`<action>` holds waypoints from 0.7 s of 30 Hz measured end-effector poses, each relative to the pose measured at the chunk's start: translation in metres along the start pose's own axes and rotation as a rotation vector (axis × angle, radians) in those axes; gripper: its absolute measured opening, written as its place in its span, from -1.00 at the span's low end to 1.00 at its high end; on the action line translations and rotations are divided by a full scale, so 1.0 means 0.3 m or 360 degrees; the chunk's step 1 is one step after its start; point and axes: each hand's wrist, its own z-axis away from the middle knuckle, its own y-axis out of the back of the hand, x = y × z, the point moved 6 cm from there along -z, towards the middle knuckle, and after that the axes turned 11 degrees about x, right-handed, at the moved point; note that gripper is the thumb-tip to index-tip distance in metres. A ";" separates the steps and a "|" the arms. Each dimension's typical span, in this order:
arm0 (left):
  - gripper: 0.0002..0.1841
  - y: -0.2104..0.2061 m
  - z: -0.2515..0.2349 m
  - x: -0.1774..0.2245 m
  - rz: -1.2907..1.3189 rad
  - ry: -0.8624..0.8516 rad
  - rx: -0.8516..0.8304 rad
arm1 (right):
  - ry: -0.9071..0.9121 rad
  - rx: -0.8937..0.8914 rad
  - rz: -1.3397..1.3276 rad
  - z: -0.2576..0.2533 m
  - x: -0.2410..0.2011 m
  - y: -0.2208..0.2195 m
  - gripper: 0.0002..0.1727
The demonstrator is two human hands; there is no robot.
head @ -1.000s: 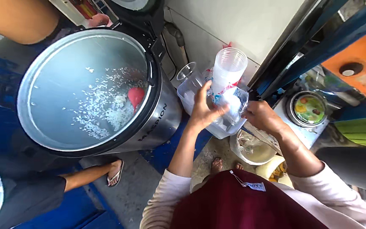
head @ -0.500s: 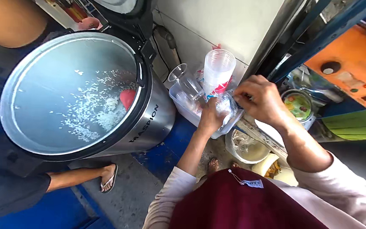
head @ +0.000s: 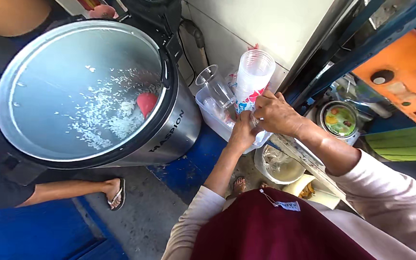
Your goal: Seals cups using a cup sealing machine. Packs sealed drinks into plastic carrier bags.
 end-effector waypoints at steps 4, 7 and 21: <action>-0.13 0.033 0.002 -0.008 0.0036 0.0017 0.0004 | 0.0043 0.0165 -0.0242 0.016 0.000 0.008 -0.94; 0.12 0.058 -0.022 -0.044 0.0175 0.0020 0.0081 | 0.0017 0.0178 -0.0178 -0.004 -0.002 0.056 -0.92; -0.10 0.071 -0.048 -0.059 0.0200 0.0076 0.0022 | -0.0287 0.0345 -0.0418 -0.020 0.051 0.091 -0.85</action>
